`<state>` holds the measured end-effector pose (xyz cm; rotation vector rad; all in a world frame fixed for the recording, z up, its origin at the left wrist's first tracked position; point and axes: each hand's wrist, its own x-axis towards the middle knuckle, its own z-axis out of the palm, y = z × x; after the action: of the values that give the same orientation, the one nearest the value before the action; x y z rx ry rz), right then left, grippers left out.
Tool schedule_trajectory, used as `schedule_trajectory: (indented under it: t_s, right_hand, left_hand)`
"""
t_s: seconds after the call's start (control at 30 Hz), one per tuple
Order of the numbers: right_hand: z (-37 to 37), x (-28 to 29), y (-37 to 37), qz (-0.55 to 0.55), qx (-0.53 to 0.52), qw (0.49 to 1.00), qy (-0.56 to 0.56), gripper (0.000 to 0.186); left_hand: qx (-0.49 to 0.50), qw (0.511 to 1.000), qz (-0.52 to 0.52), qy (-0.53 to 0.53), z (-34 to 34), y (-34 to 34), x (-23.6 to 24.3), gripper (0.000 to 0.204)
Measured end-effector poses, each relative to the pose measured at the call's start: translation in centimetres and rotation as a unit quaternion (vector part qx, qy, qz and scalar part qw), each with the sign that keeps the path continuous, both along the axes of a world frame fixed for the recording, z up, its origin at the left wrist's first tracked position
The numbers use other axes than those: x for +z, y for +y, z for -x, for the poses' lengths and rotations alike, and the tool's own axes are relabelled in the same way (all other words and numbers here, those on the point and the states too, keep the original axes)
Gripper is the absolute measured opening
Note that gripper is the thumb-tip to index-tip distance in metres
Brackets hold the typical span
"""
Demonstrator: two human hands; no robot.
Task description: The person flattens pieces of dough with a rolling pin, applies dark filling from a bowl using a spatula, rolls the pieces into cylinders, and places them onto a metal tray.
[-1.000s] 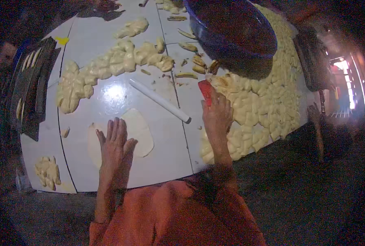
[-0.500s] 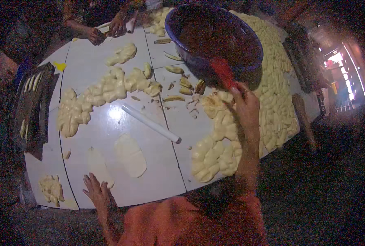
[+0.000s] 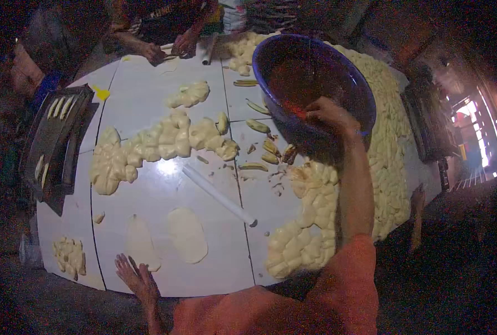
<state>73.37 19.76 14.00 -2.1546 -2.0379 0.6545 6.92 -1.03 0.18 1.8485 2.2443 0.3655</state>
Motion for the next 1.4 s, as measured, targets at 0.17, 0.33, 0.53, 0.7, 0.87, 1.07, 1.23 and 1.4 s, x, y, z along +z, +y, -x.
schedule_trajectory:
  t_s: [0.17,0.33,0.53,0.7,0.87,1.07,1.23,1.4]
  right_hand:
    - [-2.2,0.9,-1.9,0.084,-0.173,0.961,0.201,0.029]
    - [-1.8,1.4,-3.0,0.096,-0.211,0.925,0.300,0.036]
    - [-1.0,3.3,-4.3,0.059,-0.221,0.924,0.306,0.043]
    - [6.8,5.3,-6.3,0.014,-0.190,0.935,0.298,0.041]
    - [13.8,2.9,-9.9,0.116,-0.080,0.941,0.308,0.032]
    - [27.8,-1.6,-13.8,0.125,0.110,0.981,0.104,0.030]
    - [33.0,-2.6,-15.7,-0.040,0.160,0.985,-0.043,0.021]
    - [35.4,-1.8,-17.5,-0.102,0.125,0.982,-0.102,0.016]
  left_hand:
    - [-0.002,1.000,-0.007,-0.021,-0.6,0.2,0.7,0.063]
    - [-0.004,0.999,-0.028,-0.024,0.2,0.0,-0.4,0.062]
    - [0.002,0.998,-0.053,-0.017,0.5,0.1,-1.6,0.060]
    - [-0.016,0.997,-0.064,-0.034,0.6,0.3,-1.3,0.060]
    - [-0.028,0.996,-0.073,-0.052,0.3,0.6,-1.0,0.061]
    - [-0.039,0.994,-0.079,-0.068,0.7,0.1,-1.3,0.060]
    - [-0.064,0.992,-0.084,-0.069,0.7,0.1,-1.5,0.061]
    - [-0.076,0.989,-0.084,-0.093,1.2,-0.1,-1.4,0.062]
